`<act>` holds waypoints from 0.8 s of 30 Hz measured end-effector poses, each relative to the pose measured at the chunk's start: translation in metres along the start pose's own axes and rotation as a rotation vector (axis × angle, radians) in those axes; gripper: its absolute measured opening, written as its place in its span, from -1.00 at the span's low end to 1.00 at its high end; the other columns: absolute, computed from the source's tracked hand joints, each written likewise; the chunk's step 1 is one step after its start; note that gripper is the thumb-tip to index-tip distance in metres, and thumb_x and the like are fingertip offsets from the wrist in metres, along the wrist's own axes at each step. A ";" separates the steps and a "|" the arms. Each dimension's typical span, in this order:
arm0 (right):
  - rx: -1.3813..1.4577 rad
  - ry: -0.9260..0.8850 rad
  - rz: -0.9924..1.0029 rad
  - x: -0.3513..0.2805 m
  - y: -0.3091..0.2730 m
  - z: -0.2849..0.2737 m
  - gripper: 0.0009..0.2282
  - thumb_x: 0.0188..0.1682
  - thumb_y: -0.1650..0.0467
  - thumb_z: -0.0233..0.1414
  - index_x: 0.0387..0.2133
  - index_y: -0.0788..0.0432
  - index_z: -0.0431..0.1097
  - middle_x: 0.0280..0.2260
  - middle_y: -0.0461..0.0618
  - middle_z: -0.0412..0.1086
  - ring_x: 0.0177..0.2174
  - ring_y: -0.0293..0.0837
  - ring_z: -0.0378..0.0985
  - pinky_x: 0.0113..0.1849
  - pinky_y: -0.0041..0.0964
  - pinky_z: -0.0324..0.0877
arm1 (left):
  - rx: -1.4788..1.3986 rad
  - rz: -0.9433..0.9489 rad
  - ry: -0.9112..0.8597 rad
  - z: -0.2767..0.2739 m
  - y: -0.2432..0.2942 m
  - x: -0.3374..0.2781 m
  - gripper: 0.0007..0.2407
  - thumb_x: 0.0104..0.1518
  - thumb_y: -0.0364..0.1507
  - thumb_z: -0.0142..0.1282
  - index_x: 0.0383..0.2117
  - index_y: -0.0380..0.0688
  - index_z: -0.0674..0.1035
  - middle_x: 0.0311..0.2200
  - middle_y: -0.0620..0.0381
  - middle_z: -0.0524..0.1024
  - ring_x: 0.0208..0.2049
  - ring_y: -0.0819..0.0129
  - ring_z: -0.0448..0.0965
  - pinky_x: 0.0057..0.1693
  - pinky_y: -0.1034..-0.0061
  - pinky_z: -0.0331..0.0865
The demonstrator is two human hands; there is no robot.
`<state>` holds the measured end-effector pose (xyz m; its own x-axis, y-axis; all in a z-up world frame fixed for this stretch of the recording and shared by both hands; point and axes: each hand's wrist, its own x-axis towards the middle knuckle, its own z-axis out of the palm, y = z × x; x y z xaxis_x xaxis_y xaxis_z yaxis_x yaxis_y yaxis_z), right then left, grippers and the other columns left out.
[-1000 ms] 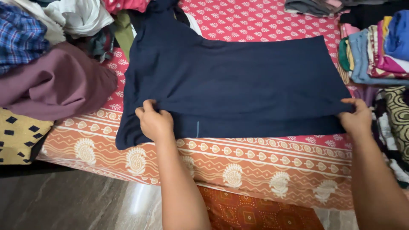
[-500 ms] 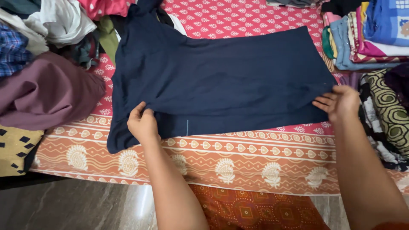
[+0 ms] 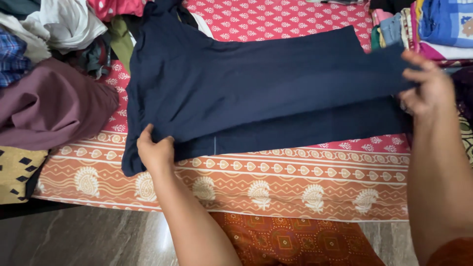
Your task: The person is folding various pieces of laundry, including a small blue patterned cloth and a navy blue shirt, on a bed.
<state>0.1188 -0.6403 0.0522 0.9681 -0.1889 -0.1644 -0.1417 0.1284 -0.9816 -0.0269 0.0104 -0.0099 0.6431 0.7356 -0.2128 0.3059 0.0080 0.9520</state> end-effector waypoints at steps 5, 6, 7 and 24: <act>-0.465 0.032 0.169 -0.014 0.061 -0.003 -0.54 0.00 0.63 -0.01 0.14 -0.01 0.47 -0.09 -0.07 0.45 -0.37 -0.24 0.43 -0.44 -0.37 0.34 | 0.704 0.150 0.034 -0.007 -0.007 0.000 -0.41 -0.16 -0.54 0.21 0.17 -0.20 0.47 0.09 -0.31 0.38 0.02 -0.23 0.50 0.15 0.19 0.37; -0.561 0.044 0.180 -0.020 0.067 -0.004 -0.51 -0.04 0.65 0.02 0.15 -0.01 0.46 -0.12 -0.03 0.44 -0.40 -0.24 0.40 -0.44 -0.36 0.32 | 0.718 0.096 0.022 -0.005 -0.001 -0.004 -0.39 -0.17 -0.54 0.19 0.20 -0.18 0.45 0.13 -0.33 0.33 0.04 -0.27 0.48 0.17 0.18 0.36; -0.656 0.056 0.192 -0.025 0.071 -0.005 -0.48 -0.07 0.67 0.06 0.16 0.00 0.46 -0.16 0.01 0.43 -0.42 -0.24 0.36 -0.44 -0.35 0.31 | 0.732 0.042 0.010 -0.002 0.010 -0.009 -0.36 -0.18 -0.54 0.16 0.22 -0.16 0.42 0.17 -0.35 0.28 0.06 -0.31 0.46 0.19 0.17 0.34; -1.389 -0.152 -0.860 -0.093 0.088 0.209 -0.54 -0.06 0.31 0.16 0.15 0.14 0.39 0.25 0.32 0.23 0.23 0.30 0.20 0.20 0.20 0.12 | 0.837 0.724 -0.280 0.109 0.014 -0.059 -0.61 0.14 -0.36 0.13 0.16 0.12 0.52 0.24 0.08 0.33 0.32 0.02 0.26 0.34 -0.07 0.09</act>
<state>0.0600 -0.4078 0.0016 0.8540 0.3644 0.3713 0.4326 -0.8939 -0.1177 0.0158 -0.1072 -0.0081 0.9609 0.2059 0.1849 0.1038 -0.8877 0.4486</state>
